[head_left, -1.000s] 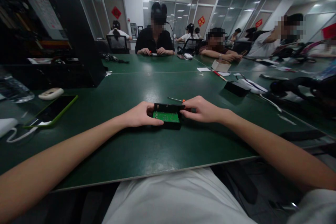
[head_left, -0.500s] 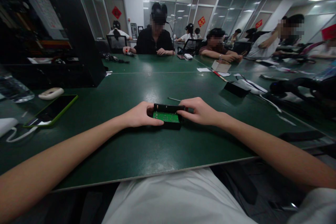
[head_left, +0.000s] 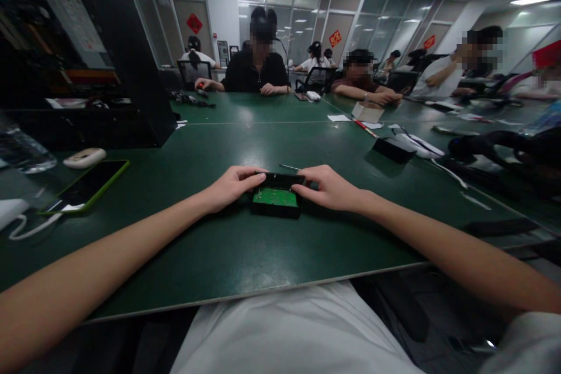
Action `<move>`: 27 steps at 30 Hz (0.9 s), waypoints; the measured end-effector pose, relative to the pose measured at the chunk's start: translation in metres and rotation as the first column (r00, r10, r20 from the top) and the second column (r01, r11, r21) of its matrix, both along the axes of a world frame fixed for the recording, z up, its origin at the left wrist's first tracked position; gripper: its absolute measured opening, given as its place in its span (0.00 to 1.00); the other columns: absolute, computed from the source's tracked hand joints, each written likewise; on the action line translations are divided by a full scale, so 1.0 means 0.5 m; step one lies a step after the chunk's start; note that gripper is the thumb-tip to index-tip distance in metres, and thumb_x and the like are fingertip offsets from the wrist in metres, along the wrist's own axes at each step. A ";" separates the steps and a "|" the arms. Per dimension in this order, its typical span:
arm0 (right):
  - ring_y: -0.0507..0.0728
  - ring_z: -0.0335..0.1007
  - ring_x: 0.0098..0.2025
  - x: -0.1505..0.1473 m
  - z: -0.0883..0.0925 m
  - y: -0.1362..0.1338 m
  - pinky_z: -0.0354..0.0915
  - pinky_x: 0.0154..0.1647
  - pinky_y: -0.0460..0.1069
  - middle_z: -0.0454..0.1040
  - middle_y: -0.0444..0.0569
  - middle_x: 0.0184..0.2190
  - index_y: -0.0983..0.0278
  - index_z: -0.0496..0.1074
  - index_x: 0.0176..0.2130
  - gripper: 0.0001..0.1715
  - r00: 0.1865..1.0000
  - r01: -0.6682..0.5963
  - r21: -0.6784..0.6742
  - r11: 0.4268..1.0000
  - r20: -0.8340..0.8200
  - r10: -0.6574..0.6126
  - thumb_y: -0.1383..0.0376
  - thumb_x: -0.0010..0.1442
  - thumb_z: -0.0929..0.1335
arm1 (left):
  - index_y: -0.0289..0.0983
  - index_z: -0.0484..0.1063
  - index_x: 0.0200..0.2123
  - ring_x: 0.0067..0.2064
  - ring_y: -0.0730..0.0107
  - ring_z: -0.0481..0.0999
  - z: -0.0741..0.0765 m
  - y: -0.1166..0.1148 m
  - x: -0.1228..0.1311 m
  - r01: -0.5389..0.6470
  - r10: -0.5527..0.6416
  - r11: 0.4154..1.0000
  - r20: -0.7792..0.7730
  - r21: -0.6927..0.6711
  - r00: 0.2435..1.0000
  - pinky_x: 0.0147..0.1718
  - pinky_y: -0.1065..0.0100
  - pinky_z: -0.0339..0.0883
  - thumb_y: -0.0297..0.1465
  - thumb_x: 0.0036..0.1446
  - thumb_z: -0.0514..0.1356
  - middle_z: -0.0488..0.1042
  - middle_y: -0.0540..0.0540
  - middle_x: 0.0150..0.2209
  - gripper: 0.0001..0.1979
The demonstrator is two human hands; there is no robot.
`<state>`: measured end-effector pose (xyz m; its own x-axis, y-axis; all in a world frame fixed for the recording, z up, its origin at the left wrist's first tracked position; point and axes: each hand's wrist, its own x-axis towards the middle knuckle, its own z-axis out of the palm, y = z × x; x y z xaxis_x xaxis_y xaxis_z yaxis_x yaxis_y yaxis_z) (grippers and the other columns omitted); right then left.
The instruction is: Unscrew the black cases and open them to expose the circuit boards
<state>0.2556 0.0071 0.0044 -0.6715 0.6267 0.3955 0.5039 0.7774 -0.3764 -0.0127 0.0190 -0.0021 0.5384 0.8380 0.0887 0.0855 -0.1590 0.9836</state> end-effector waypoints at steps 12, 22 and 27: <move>0.64 0.75 0.51 -0.049 -0.004 -0.047 0.68 0.53 0.57 0.78 0.59 0.50 0.67 0.71 0.57 0.32 0.992 -0.009 0.025 1.000 0.127 0.006 0.49 0.62 0.70 | 0.32 0.75 0.35 0.28 0.76 0.77 -0.006 0.022 0.007 -0.187 0.285 0.939 0.350 -0.287 0.892 0.26 0.77 0.68 0.34 0.56 0.70 0.77 0.48 0.31 0.11; 0.63 0.77 0.42 0.168 0.087 -0.097 0.69 0.42 0.55 0.80 0.56 0.47 0.64 0.75 0.53 0.29 0.885 0.417 0.067 0.906 0.197 -0.422 0.49 0.59 0.71 | 0.32 0.75 0.43 0.31 0.70 0.83 0.004 0.009 0.011 -0.197 0.263 0.943 0.240 -0.267 0.935 0.30 0.75 0.75 0.23 0.62 0.62 0.81 0.42 0.38 0.07; 0.66 0.76 0.37 0.409 0.084 -0.104 0.64 0.37 0.57 0.80 0.68 0.39 0.72 0.77 0.55 0.37 0.397 0.876 0.113 0.468 0.382 -0.835 0.46 0.60 0.69 | 0.32 0.73 0.41 0.33 0.69 0.84 0.006 0.005 0.012 -0.192 0.251 0.949 0.232 -0.251 0.940 0.30 0.76 0.76 0.23 0.61 0.63 0.81 0.43 0.37 0.04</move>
<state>0.4601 -0.0449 0.0461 0.1748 0.9685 0.1771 0.9840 -0.1658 -0.0649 -0.0066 0.0216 0.0008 0.3200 0.9474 -0.0023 -0.1682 0.0592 0.9840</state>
